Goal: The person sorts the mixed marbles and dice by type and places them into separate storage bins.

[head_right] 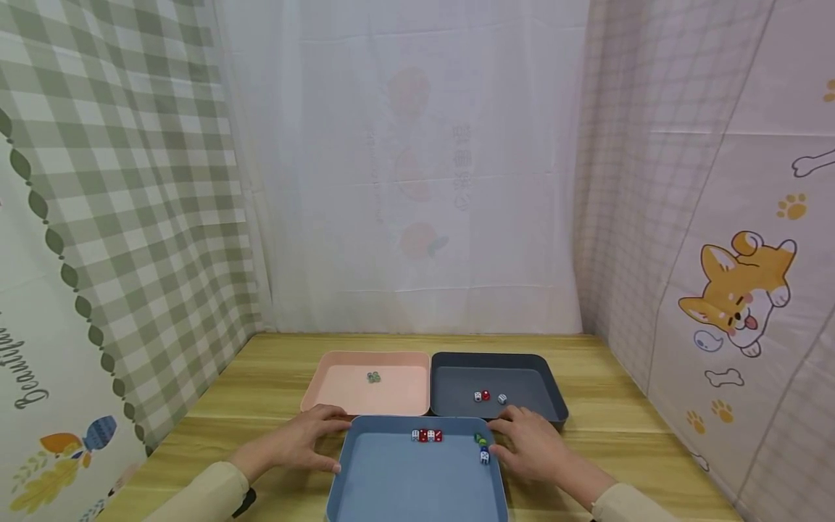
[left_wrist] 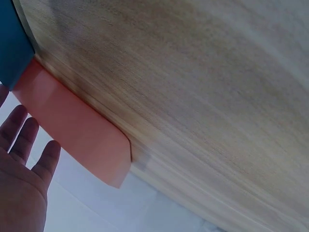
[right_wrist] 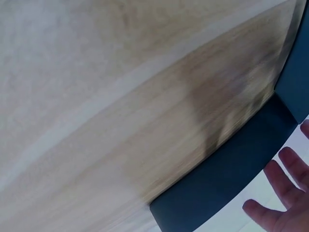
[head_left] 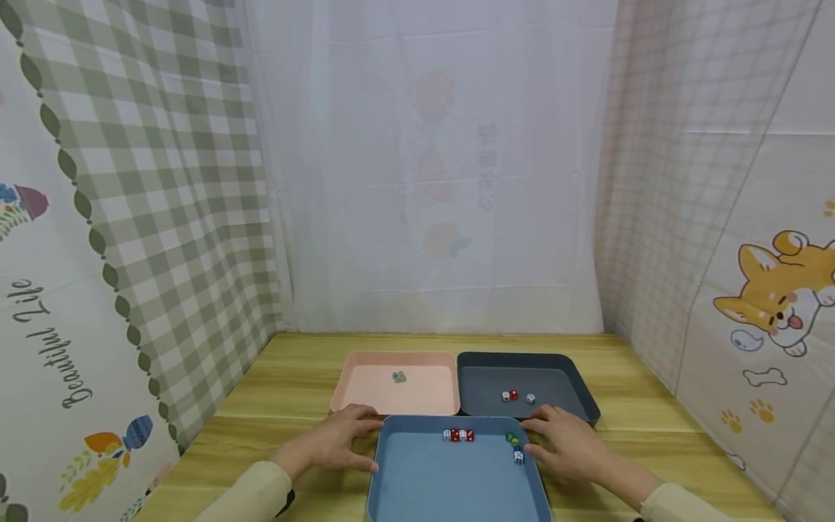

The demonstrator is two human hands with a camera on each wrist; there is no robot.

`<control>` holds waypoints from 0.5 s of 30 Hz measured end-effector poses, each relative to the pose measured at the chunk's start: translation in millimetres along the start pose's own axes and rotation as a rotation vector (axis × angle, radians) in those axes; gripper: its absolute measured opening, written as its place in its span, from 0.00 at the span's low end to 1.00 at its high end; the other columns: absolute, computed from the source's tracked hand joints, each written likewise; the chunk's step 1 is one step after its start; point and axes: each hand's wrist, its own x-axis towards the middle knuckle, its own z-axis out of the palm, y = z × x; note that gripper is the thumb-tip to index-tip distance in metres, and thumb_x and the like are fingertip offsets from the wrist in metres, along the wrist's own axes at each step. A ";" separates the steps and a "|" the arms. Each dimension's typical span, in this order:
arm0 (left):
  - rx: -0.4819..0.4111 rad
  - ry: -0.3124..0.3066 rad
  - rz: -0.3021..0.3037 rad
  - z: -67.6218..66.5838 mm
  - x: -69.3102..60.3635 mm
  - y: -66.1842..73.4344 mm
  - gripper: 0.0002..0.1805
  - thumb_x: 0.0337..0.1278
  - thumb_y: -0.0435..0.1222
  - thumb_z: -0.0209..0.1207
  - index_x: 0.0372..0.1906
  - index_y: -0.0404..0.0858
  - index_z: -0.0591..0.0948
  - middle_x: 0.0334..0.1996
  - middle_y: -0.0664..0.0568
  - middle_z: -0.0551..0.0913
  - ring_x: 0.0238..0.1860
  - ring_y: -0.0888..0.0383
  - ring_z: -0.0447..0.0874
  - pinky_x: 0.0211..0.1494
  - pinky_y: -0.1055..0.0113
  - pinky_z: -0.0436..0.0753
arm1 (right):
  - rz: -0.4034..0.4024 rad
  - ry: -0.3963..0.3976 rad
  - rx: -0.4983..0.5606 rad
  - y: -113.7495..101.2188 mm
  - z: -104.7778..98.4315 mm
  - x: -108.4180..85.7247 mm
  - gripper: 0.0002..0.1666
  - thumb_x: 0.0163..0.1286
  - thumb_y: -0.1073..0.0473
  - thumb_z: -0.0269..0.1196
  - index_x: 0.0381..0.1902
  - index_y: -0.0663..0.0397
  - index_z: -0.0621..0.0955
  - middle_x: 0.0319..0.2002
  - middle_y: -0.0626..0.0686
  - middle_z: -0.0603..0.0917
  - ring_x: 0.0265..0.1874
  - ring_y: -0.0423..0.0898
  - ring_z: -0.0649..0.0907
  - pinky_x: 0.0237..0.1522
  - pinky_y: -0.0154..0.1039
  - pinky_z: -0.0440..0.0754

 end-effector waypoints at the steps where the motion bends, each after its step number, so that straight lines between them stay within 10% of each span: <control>1: 0.002 0.000 0.001 0.2 -0.1 -0.3 0.41 0.54 0.61 0.65 0.67 0.40 0.76 0.66 0.44 0.70 0.67 0.47 0.67 0.64 0.46 0.70 | 0.002 0.007 0.002 -0.8 0.1 0.2 0.22 0.68 0.42 0.64 0.53 0.48 0.85 0.48 0.50 0.79 0.46 0.51 0.80 0.47 0.56 0.78; 7: 0.002 -0.004 0.000 1.1 0.2 -2.8 0.41 0.54 0.62 0.64 0.67 0.41 0.76 0.66 0.44 0.70 0.67 0.47 0.66 0.65 0.46 0.70 | 0.002 0.038 0.037 -9.8 1.6 1.8 0.16 0.65 0.43 0.67 0.44 0.44 0.87 0.58 0.61 0.78 0.60 0.64 0.74 0.58 0.77 0.59; 15: -0.015 -0.007 0.000 1.5 0.1 -3.9 0.42 0.54 0.64 0.64 0.67 0.41 0.76 0.66 0.45 0.70 0.67 0.47 0.66 0.65 0.46 0.70 | -0.014 0.009 0.000 -18.8 4.7 4.1 0.09 0.62 0.44 0.70 0.33 0.39 0.88 0.61 0.60 0.77 0.66 0.66 0.68 0.59 0.78 0.52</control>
